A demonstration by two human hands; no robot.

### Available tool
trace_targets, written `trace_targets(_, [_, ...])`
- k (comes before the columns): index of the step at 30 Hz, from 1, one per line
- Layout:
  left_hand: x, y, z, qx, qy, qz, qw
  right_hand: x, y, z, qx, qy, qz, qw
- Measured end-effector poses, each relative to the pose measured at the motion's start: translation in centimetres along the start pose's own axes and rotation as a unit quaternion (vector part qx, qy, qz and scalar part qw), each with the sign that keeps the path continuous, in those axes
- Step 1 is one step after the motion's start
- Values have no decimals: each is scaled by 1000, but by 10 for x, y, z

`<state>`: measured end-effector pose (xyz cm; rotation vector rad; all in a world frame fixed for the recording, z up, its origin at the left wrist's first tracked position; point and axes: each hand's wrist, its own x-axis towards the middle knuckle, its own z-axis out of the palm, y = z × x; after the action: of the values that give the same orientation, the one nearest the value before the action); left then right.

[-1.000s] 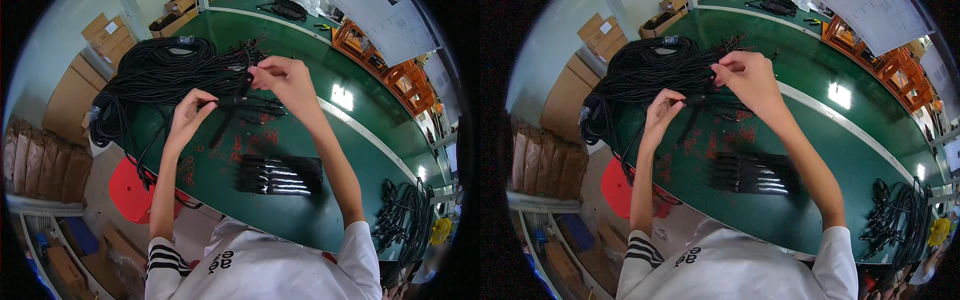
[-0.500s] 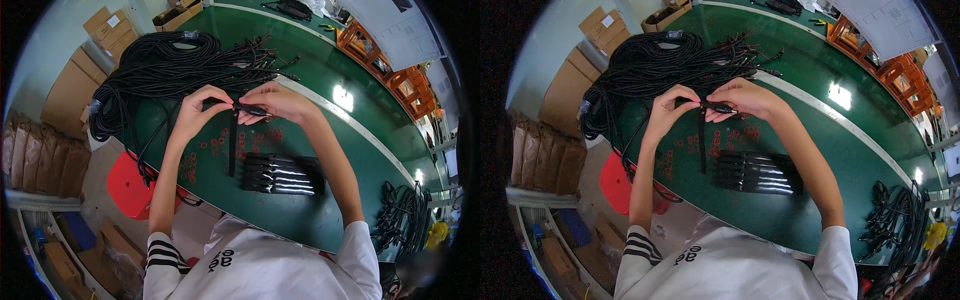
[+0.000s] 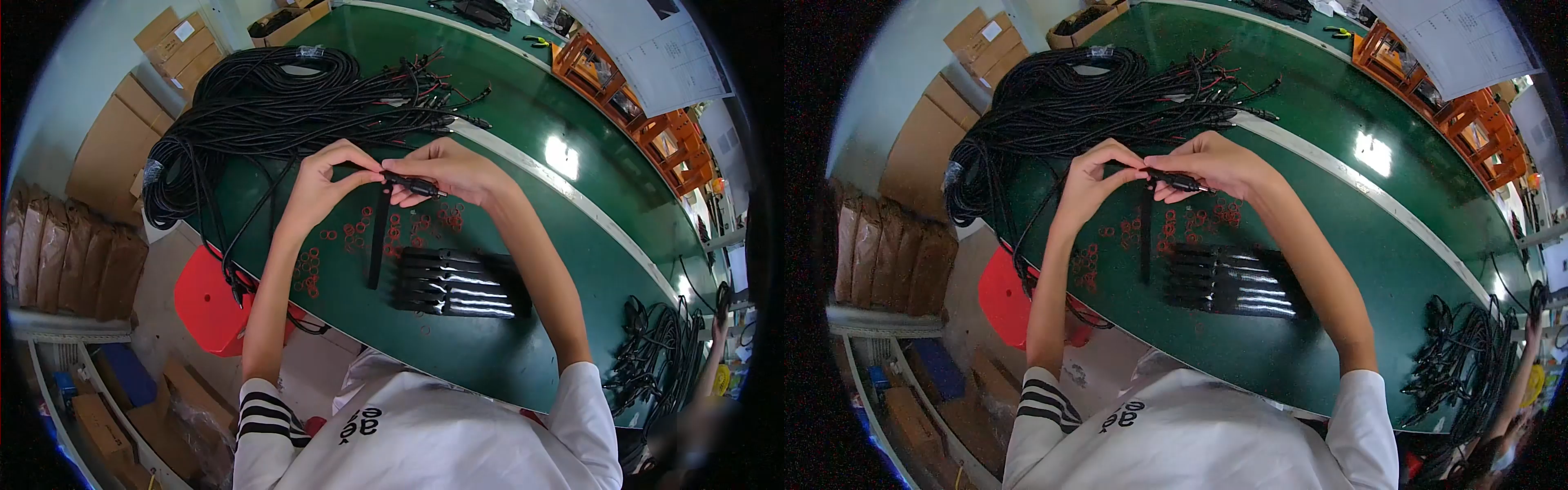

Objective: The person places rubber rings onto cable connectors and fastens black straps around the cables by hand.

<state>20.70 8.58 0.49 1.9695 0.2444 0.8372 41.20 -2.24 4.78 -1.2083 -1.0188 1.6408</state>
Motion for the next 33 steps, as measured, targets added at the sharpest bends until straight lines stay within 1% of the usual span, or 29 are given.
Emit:
trace_targets(3, [0, 1, 4, -2, 8, -15, 1000, 0, 0, -1, -19, 4, 13, 1000])
trace_targets(4, [-1, 2, 5, -2, 8, -15, 1000, 0, 0, -2, -52, 10, 20, 998])
trace_targets(5, [-1, 3, 6, -31, 12, -40, 999, 1, 0, -3, -85, 16, 26, 996])
trace_targets(6, [-1, 3, 6, -61, 17, -65, 996, -1, -2, -1, -85, 16, 27, 996])
trace_targets(10, [-5, 1, 3, -27, -4, -68, 997, -3, -5, 5, -88, -9, 28, 996])
trace_targets(11, [-7, -2, 3, -25, 0, -52, 998, -2, -5, 5, -80, -25, 26, 996])
trace_targets(13, [-8, 8, 4, -21, 6, -37, 999, 0, -4, 7, -81, -12, 28, 996])
trace_targets(14, [-11, 15, 6, 72, 77, 8, 994, 1, -4, 7, -82, 3, 29, 996])
trace_targets(15, [-14, 27, 7, 164, 146, 54, 974, 1, -3, 8, -81, 2, 30, 996])
trace_targets(16, [-24, 37, 9, 176, 199, 26, 964, 1, -3, 7, -71, 6, 38, 997])
trace_targets(18, [-49, 42, 20, 156, 259, -109, 947, 1, -3, 4, -61, 11, 45, 997])
trace_targets(19, [-57, 45, 26, 147, 222, -104, 958, 3, 0, 1, -44, 7, 44, 998])
trace_targets(20, [-61, 50, 35, 96, 186, -156, 965, 4, 3, 0, -27, 2, 45, 999])
trace_targets(22, [-69, 46, 42, 11, 93, -206, 974, 6, 6, 2, -35, -2, 41, 999])
trace_targets(23, [-68, 39, 43, -5, 71, -195, 978, 6, 6, 3, -43, 1, 33, 999])
trace_targets(24, [-69, 40, 41, -4, 71, -195, 978, 4, 5, 5, -42, 0, 32, 999])
trace_targets(26, [-69, 43, 36, -30, 36, -229, 972, -3, 5, 11, -76, -9, 7, 997])
trace_targets(27, [-70, 41, 34, -31, 34, -229, 972, -4, 6, 11, -75, -7, 8, 997])
trace_targets(29, [-71, 36, 32, -82, 26, -231, 969, -3, 9, 13, -85, -15, 0, 996])
trace_targets(33, [-70, 34, 36, -100, 20, -237, 966, -2, 16, 13, -90, -15, -17, 996])
